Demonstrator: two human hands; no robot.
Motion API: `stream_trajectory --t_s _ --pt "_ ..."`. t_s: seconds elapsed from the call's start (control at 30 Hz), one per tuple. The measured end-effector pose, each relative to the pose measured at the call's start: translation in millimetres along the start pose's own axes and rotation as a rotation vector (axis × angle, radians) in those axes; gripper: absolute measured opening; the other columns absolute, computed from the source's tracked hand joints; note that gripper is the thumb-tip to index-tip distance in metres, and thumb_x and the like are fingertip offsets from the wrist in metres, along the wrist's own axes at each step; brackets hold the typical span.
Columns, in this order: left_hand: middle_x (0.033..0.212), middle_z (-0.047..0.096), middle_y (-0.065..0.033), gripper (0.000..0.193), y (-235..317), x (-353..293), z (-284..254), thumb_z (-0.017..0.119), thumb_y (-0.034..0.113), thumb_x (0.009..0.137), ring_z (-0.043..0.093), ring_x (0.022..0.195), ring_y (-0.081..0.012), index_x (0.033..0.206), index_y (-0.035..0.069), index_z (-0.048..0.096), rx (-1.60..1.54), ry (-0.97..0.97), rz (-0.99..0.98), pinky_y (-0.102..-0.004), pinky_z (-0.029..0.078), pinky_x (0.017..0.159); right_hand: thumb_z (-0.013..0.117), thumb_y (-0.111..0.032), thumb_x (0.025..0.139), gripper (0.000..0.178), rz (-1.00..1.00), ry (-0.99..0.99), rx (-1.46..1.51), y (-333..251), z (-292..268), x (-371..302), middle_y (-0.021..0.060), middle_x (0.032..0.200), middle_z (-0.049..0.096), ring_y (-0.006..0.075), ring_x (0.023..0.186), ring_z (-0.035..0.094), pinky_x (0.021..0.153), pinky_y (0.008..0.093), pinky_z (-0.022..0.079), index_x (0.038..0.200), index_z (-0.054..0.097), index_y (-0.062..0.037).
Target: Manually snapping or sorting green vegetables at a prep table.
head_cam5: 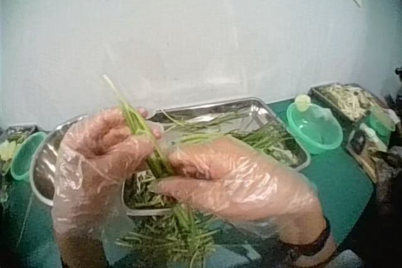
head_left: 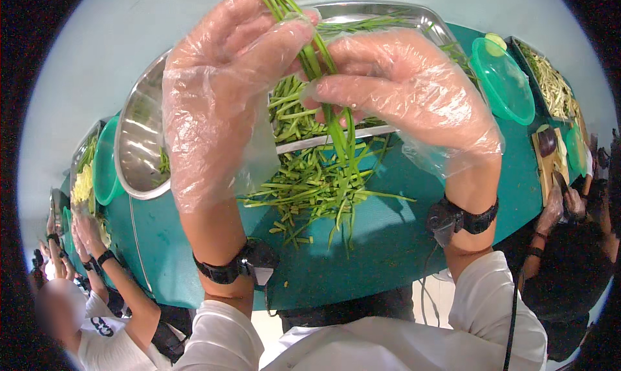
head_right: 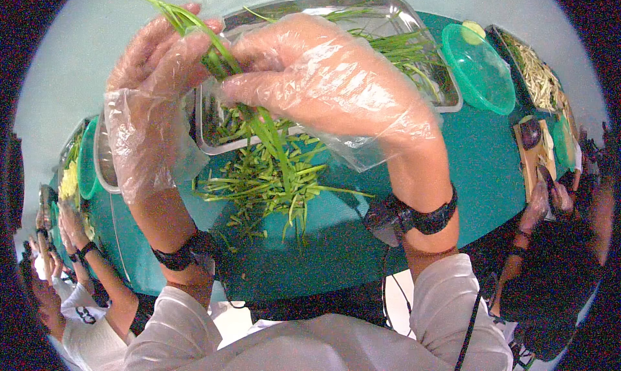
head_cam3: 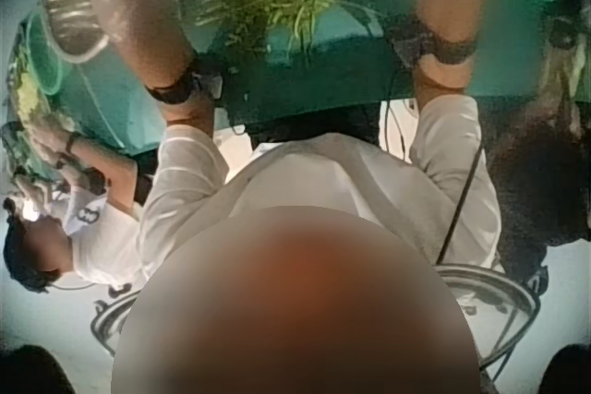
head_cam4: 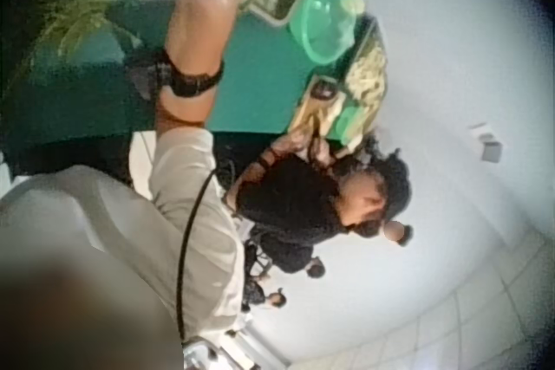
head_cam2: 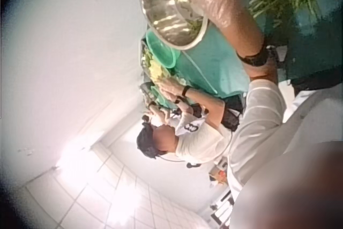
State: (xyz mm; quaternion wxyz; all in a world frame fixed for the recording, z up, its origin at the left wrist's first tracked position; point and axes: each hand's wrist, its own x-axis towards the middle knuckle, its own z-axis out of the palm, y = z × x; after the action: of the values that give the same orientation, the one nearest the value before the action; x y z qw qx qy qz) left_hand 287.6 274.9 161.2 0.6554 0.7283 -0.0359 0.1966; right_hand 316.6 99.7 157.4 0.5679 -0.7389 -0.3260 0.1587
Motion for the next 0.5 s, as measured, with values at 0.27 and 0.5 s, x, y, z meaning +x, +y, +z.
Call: stream_trajectory --t_s 0.27,0.5 --pt "0.119 0.063 -0.0104 0.035 -2.3 -3.2 -3.0 0.068 0.009 0.084 0.063 0.096 -0.0150 0.117 0.000 0.062 0.026 0.002 0.106 -0.0279 0.051 0.079 0.059 -0.018 0.093 0.020 0.001 -0.013 0.029 -1.3 -0.1 1.9 0.0035 0.079 0.063 0.0098 0.069 0.057 0.064 0.0246 0.047 0.096 0.064 0.0013" --pt "0.117 0.064 -0.0066 0.034 -5.0 -3.2 -4.1 0.068 0.009 0.084 0.061 0.090 -0.0107 0.117 0.002 0.062 0.065 -0.035 0.164 -0.0237 0.047 0.075 0.060 -0.015 0.092 0.017 -0.060 -0.063 -0.065 -0.7 -6.3 2.7 0.0030 0.075 0.059 0.0096 0.068 0.056 0.064 0.0248 0.045 0.092 0.063 0.0013"
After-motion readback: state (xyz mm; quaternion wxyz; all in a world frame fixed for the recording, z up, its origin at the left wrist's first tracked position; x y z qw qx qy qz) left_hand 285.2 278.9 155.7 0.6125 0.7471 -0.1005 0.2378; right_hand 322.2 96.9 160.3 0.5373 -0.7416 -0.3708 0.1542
